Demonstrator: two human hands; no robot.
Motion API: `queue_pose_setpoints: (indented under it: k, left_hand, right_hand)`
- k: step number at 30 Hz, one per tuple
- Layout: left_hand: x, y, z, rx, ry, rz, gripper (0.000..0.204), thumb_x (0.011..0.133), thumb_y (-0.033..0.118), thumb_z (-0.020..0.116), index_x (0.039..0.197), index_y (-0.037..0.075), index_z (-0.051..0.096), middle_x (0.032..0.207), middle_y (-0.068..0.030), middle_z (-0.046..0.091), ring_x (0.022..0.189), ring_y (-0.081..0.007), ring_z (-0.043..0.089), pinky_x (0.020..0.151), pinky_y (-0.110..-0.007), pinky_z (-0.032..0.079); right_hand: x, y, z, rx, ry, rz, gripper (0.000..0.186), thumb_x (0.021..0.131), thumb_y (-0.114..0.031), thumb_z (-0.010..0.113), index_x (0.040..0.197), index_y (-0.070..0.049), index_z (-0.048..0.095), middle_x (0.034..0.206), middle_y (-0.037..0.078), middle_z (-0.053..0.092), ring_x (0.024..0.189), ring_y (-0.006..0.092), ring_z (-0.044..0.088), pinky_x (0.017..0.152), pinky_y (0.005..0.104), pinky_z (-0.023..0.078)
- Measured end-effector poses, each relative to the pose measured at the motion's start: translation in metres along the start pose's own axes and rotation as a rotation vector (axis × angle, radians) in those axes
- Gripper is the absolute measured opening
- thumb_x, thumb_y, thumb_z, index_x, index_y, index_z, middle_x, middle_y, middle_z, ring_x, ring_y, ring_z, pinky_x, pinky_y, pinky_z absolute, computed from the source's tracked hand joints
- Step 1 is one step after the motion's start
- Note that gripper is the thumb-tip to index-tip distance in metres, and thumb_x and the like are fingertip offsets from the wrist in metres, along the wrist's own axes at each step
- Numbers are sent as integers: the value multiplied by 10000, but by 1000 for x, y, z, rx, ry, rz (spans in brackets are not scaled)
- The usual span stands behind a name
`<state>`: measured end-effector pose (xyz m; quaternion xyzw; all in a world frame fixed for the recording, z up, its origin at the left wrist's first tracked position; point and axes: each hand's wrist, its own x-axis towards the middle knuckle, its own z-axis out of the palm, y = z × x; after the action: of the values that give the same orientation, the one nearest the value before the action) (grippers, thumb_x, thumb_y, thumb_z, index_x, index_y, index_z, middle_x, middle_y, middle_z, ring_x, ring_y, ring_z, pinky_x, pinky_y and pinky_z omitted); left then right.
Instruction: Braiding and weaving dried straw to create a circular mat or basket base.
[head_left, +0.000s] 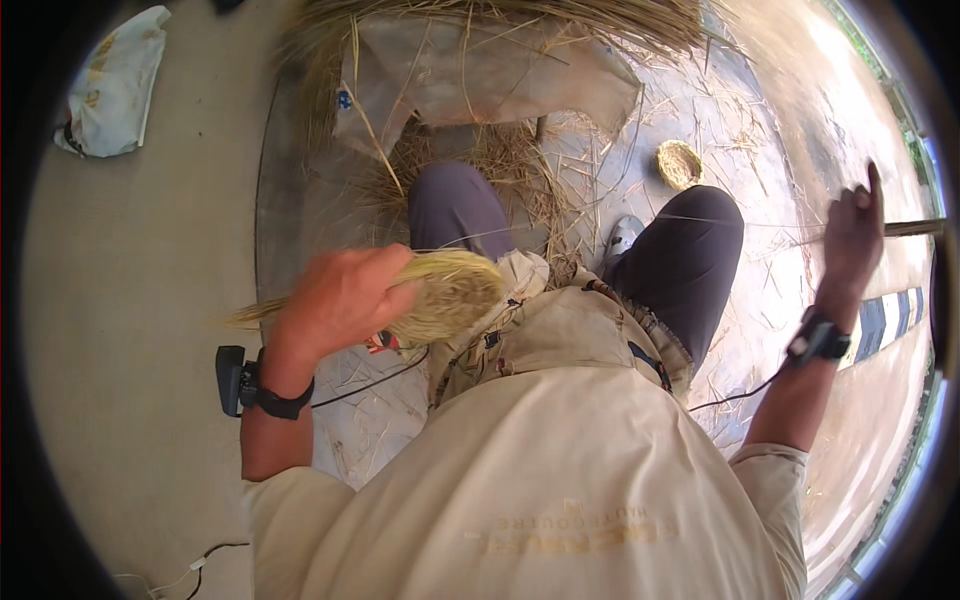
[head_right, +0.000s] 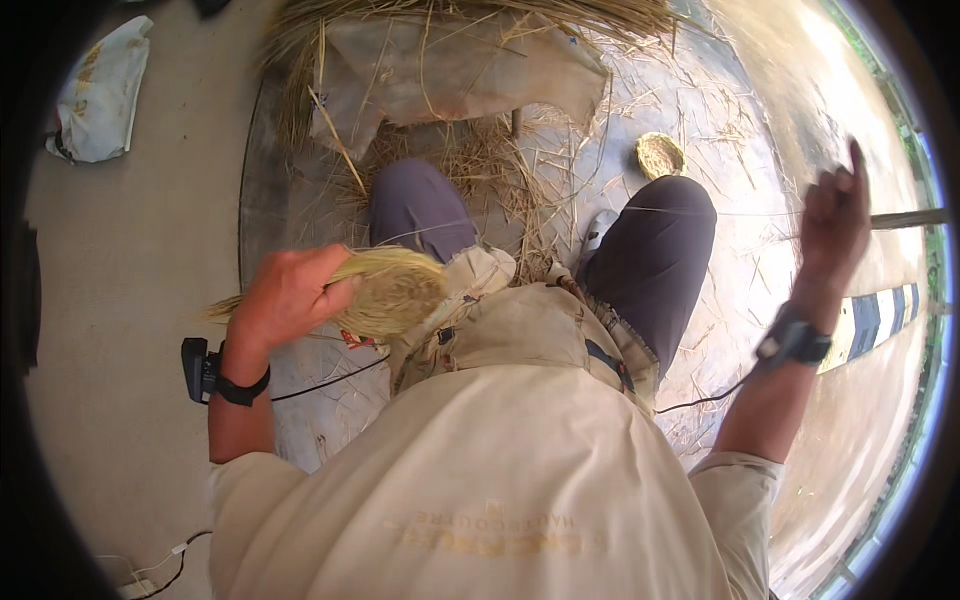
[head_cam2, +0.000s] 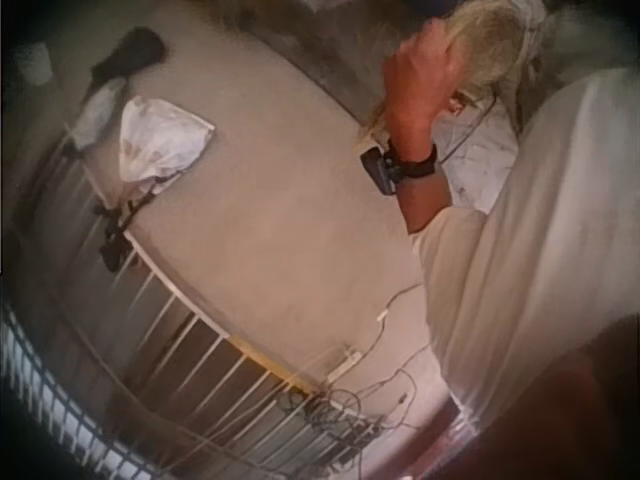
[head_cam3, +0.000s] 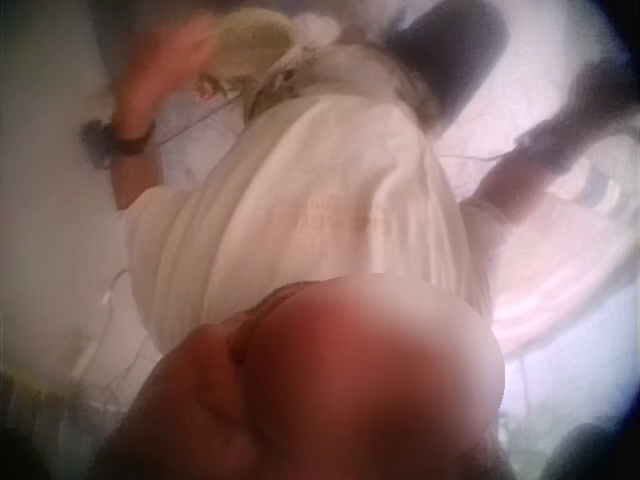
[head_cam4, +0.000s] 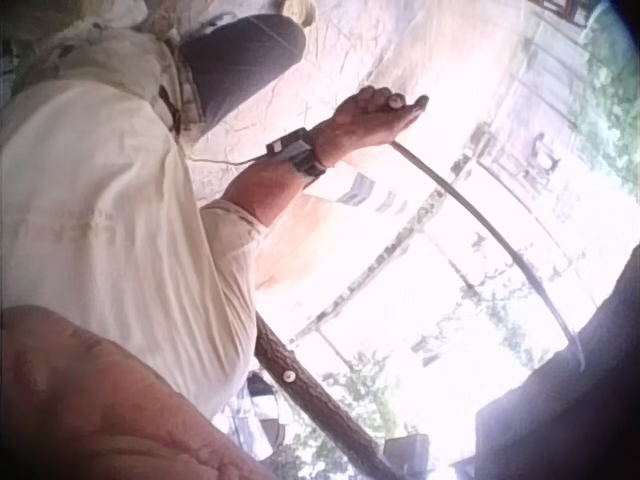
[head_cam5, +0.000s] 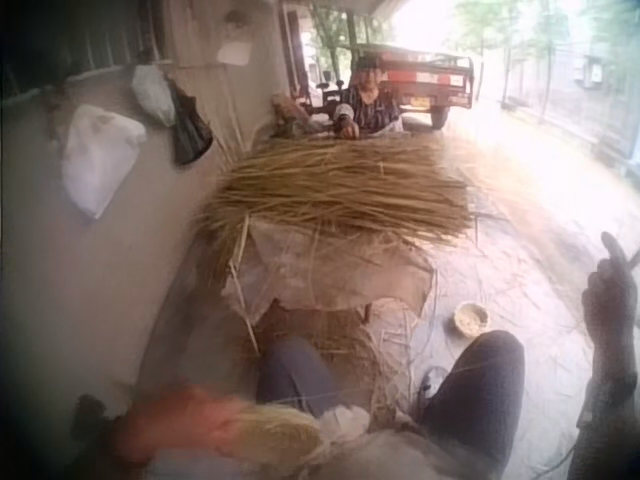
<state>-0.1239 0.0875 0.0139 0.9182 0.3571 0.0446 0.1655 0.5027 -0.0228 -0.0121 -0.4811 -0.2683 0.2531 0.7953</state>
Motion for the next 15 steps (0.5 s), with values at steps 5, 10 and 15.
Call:
queue_pose_setpoints:
  k: [5, 10, 15]
  left_hand:
    - [36, 38, 17, -307, 46, 98, 231, 918, 190, 739, 1098, 58, 683, 846, -185, 728, 768, -413, 719, 664, -484, 569]
    - [50, 56, 20, -489, -163, -45, 488, 944, 123, 730, 1417, 75, 620, 1062, -173, 798, 962, -332, 795, 810, -383, 625]
    - [57, 41, 45, -598, -89, 151, 489, 960, 45, 674, 1446, 74, 618, 1106, -150, 807, 986, -257, 805, 848, -353, 620]
  right_hand:
    - [-164, 47, 174, -374, -744, -31, 157, 1068, -55, 577, 1155, -9, 700, 1141, 106, 748, 935, 177, 672, 823, 341, 536]
    - [-188, 96, 193, -298, -1042, 556, 392, 1125, -253, 575, 1397, 19, 655, 1189, 114, 767, 1054, 138, 663, 953, 305, 523]
    - [-160, 92, 114, -648, -1379, 478, 516, 1073, -445, 657, 1272, 25, 733, 1018, 104, 754, 896, 115, 657, 764, 251, 522]
